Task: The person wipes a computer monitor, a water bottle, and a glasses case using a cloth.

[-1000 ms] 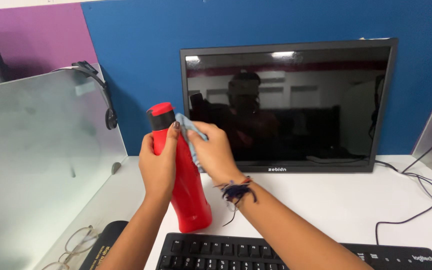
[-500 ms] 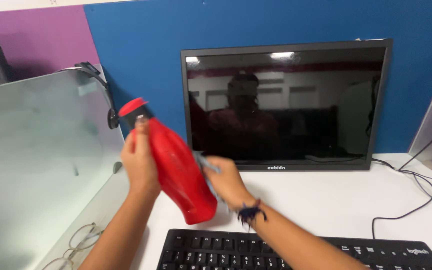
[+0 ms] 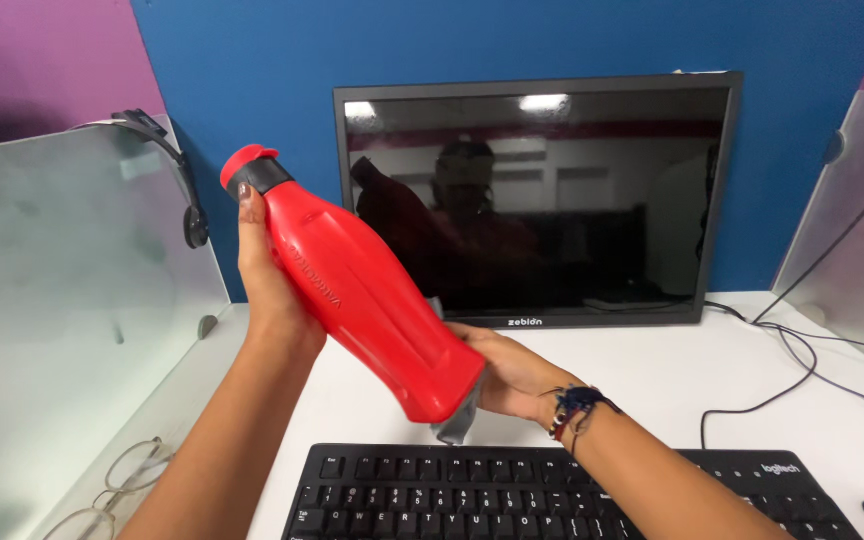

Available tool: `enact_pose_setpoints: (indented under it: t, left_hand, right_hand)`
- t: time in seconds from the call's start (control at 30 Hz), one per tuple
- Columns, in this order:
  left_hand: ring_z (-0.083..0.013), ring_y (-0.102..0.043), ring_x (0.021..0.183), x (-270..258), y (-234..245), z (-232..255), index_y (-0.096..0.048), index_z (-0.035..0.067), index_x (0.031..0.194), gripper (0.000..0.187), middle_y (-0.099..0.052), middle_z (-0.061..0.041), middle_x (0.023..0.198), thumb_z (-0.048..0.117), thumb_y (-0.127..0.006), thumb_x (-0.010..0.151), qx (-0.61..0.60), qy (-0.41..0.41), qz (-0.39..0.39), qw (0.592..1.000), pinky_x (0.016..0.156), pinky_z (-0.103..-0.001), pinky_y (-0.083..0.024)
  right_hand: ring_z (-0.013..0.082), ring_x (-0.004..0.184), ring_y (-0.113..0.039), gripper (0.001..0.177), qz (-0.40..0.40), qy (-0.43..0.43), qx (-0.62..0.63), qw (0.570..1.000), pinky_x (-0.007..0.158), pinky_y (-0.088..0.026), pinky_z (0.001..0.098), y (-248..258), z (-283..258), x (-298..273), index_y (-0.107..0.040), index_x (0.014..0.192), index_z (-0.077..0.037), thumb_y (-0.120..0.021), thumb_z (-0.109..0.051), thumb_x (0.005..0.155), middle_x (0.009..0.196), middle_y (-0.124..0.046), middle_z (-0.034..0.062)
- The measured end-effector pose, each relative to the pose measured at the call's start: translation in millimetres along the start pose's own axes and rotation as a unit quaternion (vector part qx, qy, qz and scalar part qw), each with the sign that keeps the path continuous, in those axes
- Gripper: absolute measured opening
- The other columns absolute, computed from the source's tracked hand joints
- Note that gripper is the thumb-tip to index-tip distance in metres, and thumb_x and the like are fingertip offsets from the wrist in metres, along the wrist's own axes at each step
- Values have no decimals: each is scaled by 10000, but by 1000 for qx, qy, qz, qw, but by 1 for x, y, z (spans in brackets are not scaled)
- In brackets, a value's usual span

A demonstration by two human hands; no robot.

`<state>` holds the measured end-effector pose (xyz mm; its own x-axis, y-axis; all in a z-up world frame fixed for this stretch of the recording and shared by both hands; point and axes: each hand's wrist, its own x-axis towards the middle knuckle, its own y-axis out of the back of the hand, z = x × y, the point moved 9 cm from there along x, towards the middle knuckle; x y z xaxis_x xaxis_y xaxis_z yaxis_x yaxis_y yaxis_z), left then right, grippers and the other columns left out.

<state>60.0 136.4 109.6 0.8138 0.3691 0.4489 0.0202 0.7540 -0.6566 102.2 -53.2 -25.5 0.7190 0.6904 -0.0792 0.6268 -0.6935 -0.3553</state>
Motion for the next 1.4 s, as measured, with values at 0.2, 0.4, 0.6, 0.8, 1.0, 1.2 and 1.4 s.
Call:
enact_pose_setpoints:
  t: [0.2, 0.4, 0.6, 0.8, 1.0, 1.2, 1.4]
  left_hand:
    - [-160, -699, 766, -7, -1, 18, -652, 81, 960, 531, -703, -57, 865, 601, -542, 953, 53, -156, 105, 981, 699, -323, -599]
    - [-72, -563, 626, -22, -21, 28, -604, 75, 826, 493, -622, 4, 725, 505, -517, 1053, 154, -264, 82, 949, 576, -243, -477]
    - [-48, -442, 644, -25, -24, 28, -550, 61, 793, 516, -522, 29, 705, 474, -535, 1103, 235, -312, 95, 916, 570, -248, -384]
    - [-67, -548, 641, -18, -7, 45, -590, 76, 842, 471, -593, 17, 730, 480, -519, 1073, 199, -329, 127, 914, 579, -247, -471]
    - [-148, -690, 771, -9, 21, 28, -630, 70, 941, 515, -691, -59, 880, 570, -524, 1014, 95, -221, 126, 963, 711, -305, -595]
    - [-205, -708, 909, 6, 19, -4, -591, 101, 1163, 610, -687, -77, 1007, 663, -492, 946, 14, -97, 23, 995, 835, -394, -609]
    - [-217, -726, 909, 11, 18, -19, -593, 121, 1128, 664, -726, -84, 974, 720, -430, 893, 76, -38, 64, 994, 837, -391, -621]
  right_hand:
    - [262, 1097, -656, 357, 182, 97, 294, 933, 998, -524, 454, 43, 27, 13, -552, 1334, -78, -427, -193, 1020, 1276, -644, 143]
    - [269, 1021, -692, 418, 141, 154, 229, 951, 926, -574, 411, 38, 33, 9, -596, 1291, 27, -383, 43, 931, 1196, -694, 188]
    - [254, 981, -688, 347, 121, 79, 285, 948, 909, -575, 395, 42, 47, 30, -579, 1270, -35, -437, 54, 967, 1165, -678, 159]
    - [255, 1073, -646, 312, 99, 56, 247, 962, 999, -530, 434, 55, 34, 18, -575, 1282, -54, -474, -40, 987, 1200, -648, 119]
    - [287, 1160, -654, 374, 199, 118, 227, 946, 1061, -506, 524, 59, -6, 0, -562, 1328, -116, -456, -150, 971, 1291, -659, 124]
    - [347, 1171, -645, 752, -15, 9, 164, 986, 950, -494, 619, -19, 1, -23, -592, 1319, -133, -581, -677, 800, 1333, -624, 189]
    - [285, 1169, -661, 458, 126, 55, 222, 965, 928, -556, 546, -8, 6, -20, -599, 1248, -183, -706, -402, 860, 1277, -656, 120]
